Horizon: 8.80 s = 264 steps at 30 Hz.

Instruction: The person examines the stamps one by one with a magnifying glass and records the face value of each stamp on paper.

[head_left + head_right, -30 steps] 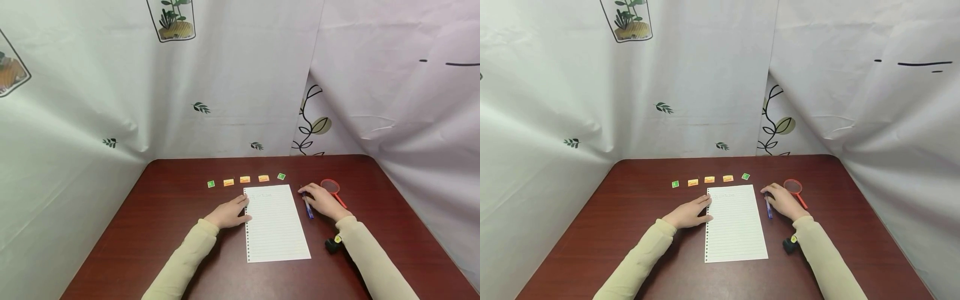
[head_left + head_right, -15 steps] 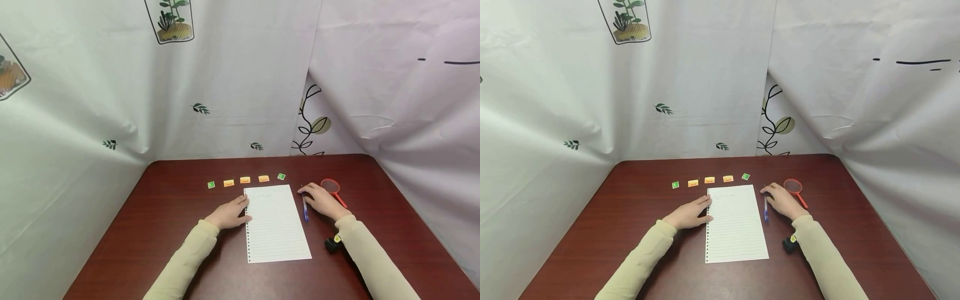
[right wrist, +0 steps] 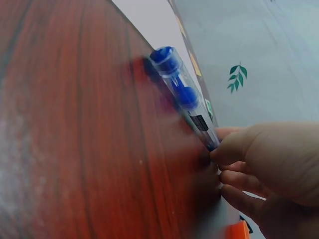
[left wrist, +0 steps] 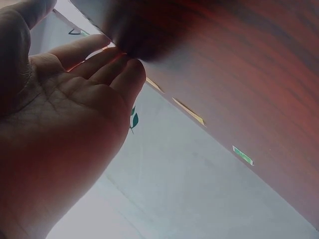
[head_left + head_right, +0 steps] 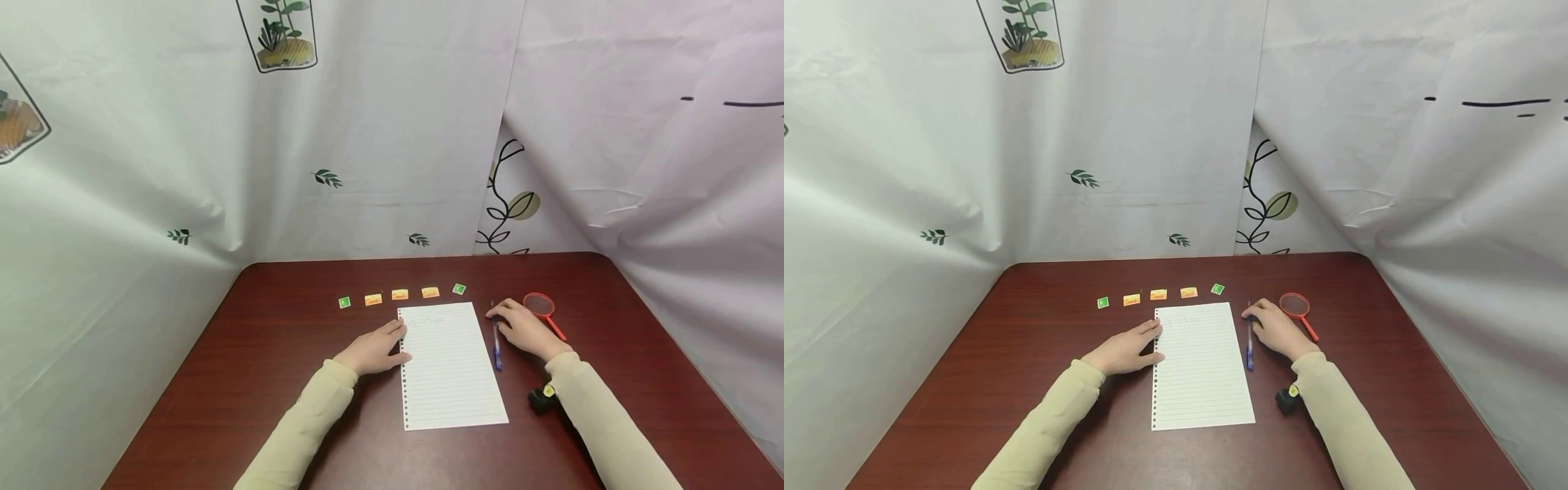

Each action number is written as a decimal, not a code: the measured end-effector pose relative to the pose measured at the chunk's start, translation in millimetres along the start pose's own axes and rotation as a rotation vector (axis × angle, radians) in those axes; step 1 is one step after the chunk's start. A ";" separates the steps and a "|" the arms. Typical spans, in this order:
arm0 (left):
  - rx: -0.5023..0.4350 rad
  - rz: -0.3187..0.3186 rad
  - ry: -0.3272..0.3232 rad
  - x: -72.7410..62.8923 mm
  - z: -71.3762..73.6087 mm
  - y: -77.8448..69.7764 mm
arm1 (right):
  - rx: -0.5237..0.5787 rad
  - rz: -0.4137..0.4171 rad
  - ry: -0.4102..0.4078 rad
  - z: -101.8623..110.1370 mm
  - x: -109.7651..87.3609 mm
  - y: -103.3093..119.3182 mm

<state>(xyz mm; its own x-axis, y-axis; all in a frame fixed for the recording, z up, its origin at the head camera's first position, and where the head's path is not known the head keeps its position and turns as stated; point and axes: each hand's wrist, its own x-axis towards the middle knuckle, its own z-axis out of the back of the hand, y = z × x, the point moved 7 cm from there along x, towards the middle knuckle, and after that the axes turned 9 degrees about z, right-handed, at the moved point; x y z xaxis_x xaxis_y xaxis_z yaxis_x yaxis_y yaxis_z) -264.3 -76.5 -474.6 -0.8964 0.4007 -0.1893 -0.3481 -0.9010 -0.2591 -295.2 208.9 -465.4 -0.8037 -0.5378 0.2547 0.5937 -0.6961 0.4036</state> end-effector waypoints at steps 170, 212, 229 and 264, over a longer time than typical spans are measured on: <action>-0.129 0.024 -0.004 107.5 16.7 -14.5 | 0.231 -0.258 -0.307 -10.1 65.2 32.6; -0.113 0.026 -0.006 109.4 17.9 -14.1 | 0.221 -0.265 -0.222 -26.5 65.0 31.6; -0.162 -0.026 -0.030 106.3 19.5 -17.2 | 0.242 -0.267 -0.230 -23.9 65.6 34.9; -0.142 -0.005 0.002 104.8 15.5 -7.9 | 0.127 -0.302 -0.334 31.0 6.0 -22.5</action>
<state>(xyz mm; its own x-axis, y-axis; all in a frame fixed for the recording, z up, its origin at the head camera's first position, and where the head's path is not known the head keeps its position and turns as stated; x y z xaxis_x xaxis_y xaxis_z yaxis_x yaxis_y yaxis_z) -359.7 -30.0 -477.7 -0.8943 0.4054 -0.1892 -0.3099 -0.8664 -0.3915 -314.6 236.1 -445.7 -0.9211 -0.1231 0.3694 0.3382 -0.7230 0.6024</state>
